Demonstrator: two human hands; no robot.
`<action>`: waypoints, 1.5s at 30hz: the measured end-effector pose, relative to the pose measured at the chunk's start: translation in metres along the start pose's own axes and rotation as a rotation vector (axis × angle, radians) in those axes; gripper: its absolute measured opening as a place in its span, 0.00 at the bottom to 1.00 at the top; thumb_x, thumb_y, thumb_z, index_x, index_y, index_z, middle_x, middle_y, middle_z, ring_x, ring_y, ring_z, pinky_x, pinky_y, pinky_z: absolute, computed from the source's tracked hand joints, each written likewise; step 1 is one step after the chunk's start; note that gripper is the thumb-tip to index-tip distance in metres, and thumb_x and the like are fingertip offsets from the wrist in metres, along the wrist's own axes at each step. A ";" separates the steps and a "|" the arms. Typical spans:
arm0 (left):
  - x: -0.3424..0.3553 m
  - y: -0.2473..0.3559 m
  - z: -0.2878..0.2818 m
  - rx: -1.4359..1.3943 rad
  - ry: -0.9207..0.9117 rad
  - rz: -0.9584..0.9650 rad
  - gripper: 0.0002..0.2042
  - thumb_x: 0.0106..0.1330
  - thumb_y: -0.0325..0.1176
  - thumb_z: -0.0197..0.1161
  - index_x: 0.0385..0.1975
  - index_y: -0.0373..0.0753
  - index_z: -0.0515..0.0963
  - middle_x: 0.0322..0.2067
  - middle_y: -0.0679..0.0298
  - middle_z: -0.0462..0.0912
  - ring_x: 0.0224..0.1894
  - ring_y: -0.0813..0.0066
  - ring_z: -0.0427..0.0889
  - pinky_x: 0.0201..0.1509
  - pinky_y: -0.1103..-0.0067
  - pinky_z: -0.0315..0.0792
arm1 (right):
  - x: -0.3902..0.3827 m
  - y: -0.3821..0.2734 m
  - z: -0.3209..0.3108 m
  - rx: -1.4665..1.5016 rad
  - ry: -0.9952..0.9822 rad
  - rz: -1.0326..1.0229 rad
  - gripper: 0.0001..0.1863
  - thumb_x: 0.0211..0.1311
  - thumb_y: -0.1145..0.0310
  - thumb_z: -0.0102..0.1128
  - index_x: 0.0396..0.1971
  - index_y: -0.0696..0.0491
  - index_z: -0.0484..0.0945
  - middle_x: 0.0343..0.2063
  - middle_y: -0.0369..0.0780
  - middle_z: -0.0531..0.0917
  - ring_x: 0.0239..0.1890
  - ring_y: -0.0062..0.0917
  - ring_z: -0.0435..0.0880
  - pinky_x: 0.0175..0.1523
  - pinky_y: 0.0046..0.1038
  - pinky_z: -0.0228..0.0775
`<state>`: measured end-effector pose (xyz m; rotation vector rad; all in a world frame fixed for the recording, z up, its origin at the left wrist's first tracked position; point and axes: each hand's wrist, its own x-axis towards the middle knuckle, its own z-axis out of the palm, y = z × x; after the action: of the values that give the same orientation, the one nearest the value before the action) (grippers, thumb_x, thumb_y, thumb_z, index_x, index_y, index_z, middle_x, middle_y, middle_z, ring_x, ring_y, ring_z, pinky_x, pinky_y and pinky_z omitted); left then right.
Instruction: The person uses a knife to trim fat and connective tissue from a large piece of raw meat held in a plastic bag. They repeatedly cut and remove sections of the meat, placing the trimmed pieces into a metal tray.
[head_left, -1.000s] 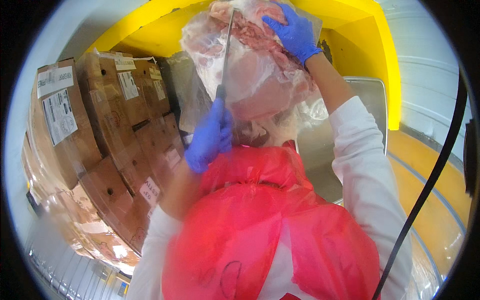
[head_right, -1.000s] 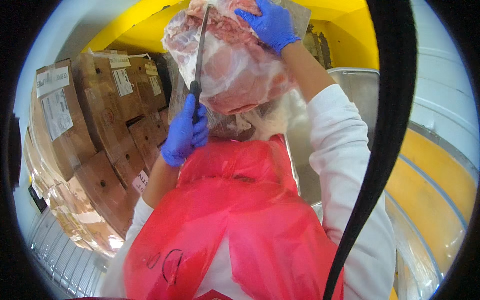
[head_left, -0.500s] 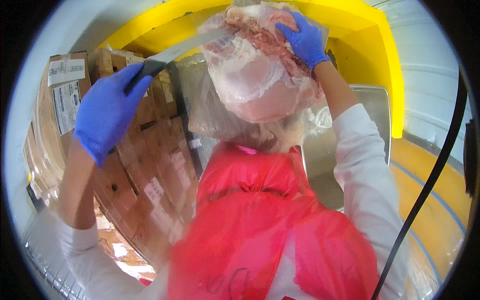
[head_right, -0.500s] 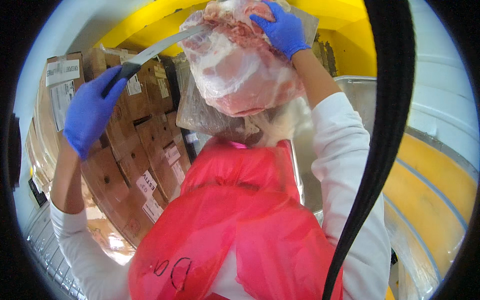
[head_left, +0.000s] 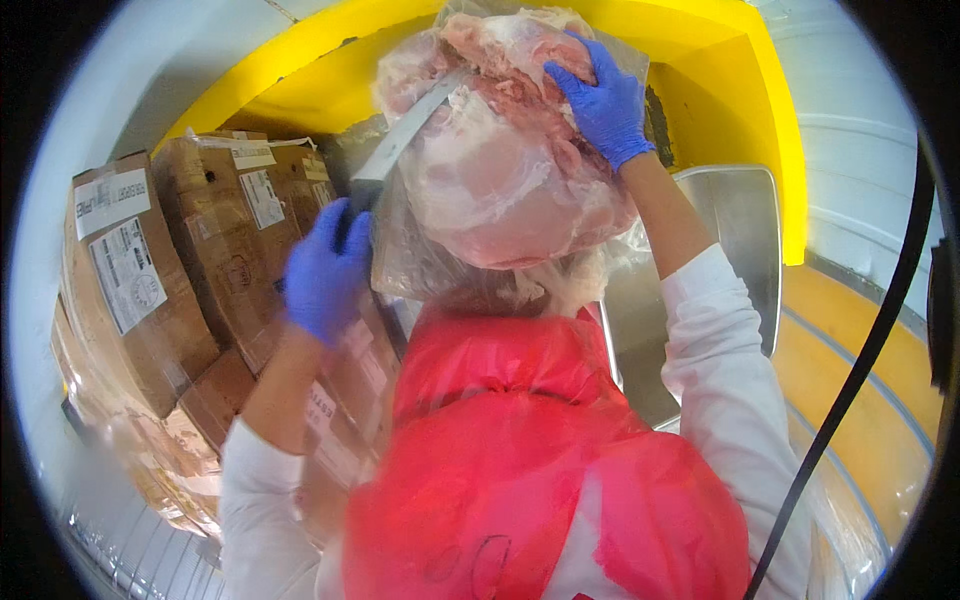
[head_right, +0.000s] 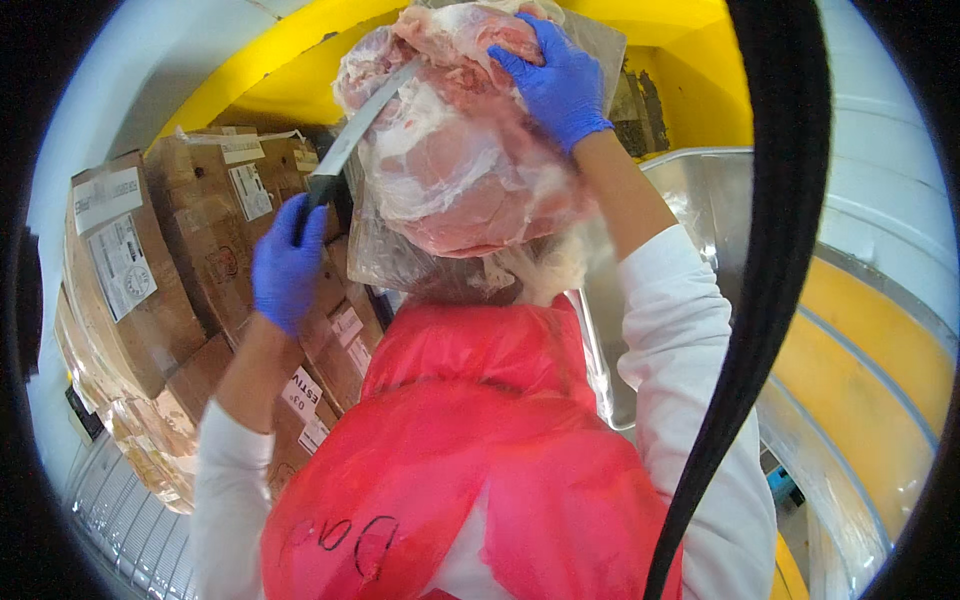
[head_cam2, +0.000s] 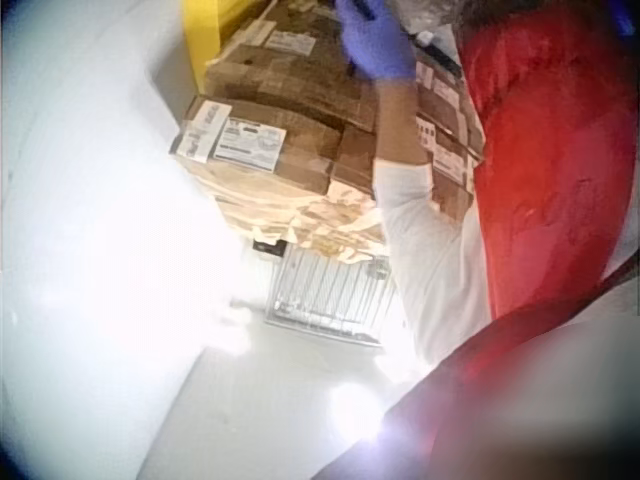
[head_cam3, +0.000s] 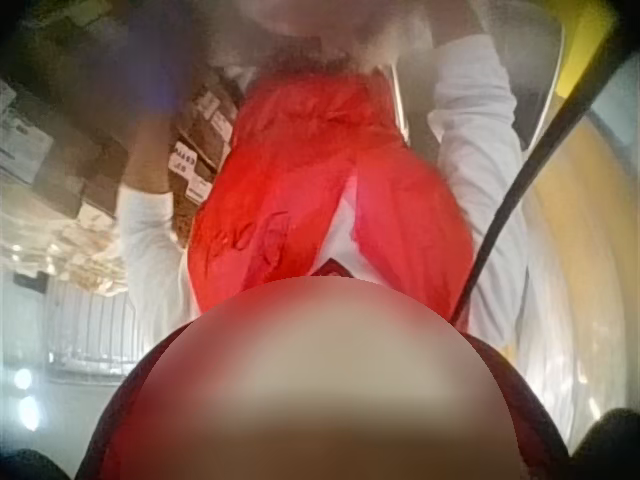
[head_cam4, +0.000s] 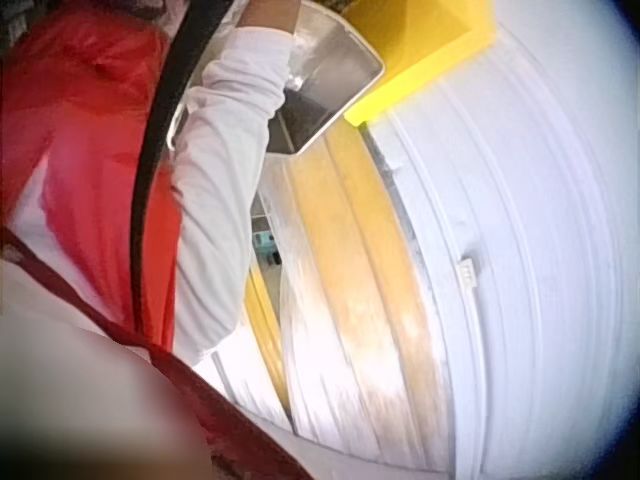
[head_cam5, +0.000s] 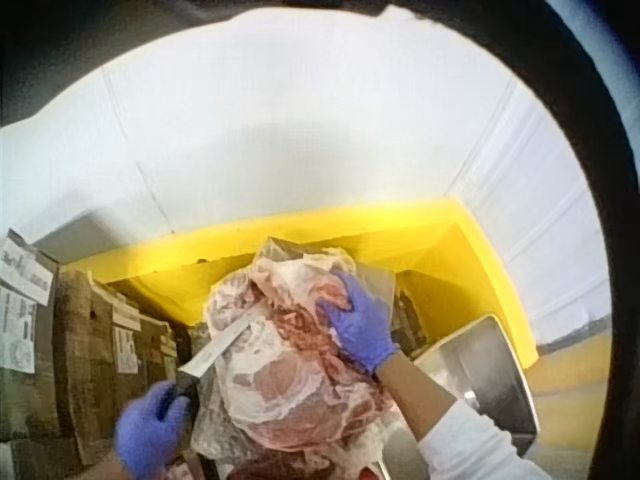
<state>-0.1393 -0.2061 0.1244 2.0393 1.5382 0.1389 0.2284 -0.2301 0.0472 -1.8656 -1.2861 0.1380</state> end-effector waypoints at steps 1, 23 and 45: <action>-0.007 -0.004 0.021 -0.086 0.034 -0.014 0.20 0.71 0.43 0.62 0.55 0.34 0.77 0.37 0.48 0.85 0.37 0.66 0.86 0.45 0.71 0.77 | -0.002 -0.002 0.001 0.004 0.009 0.002 0.29 0.59 0.51 0.70 0.58 0.45 0.78 0.43 0.45 0.87 0.44 0.39 0.88 0.49 0.35 0.79; 0.129 0.174 -0.147 1.002 -0.013 0.835 0.17 0.70 0.43 0.61 0.46 0.34 0.80 0.38 0.50 0.85 0.41 0.59 0.85 0.49 0.68 0.76 | 0.026 0.029 -0.005 0.017 -0.122 0.110 0.30 0.60 0.49 0.69 0.57 0.53 0.75 0.45 0.47 0.85 0.48 0.40 0.85 0.53 0.36 0.75; 0.236 0.144 -0.190 1.179 -0.031 1.016 0.18 0.68 0.44 0.62 0.50 0.38 0.81 0.45 0.52 0.84 0.48 0.58 0.83 0.55 0.67 0.75 | 0.022 0.053 0.009 0.186 -0.140 0.075 0.30 0.64 0.52 0.66 0.59 0.55 0.74 0.51 0.45 0.82 0.54 0.35 0.81 0.60 0.32 0.71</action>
<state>-0.0164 0.0560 0.2945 3.5242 0.3075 -0.5426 0.2723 -0.2130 0.0135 -1.7691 -1.2520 0.4205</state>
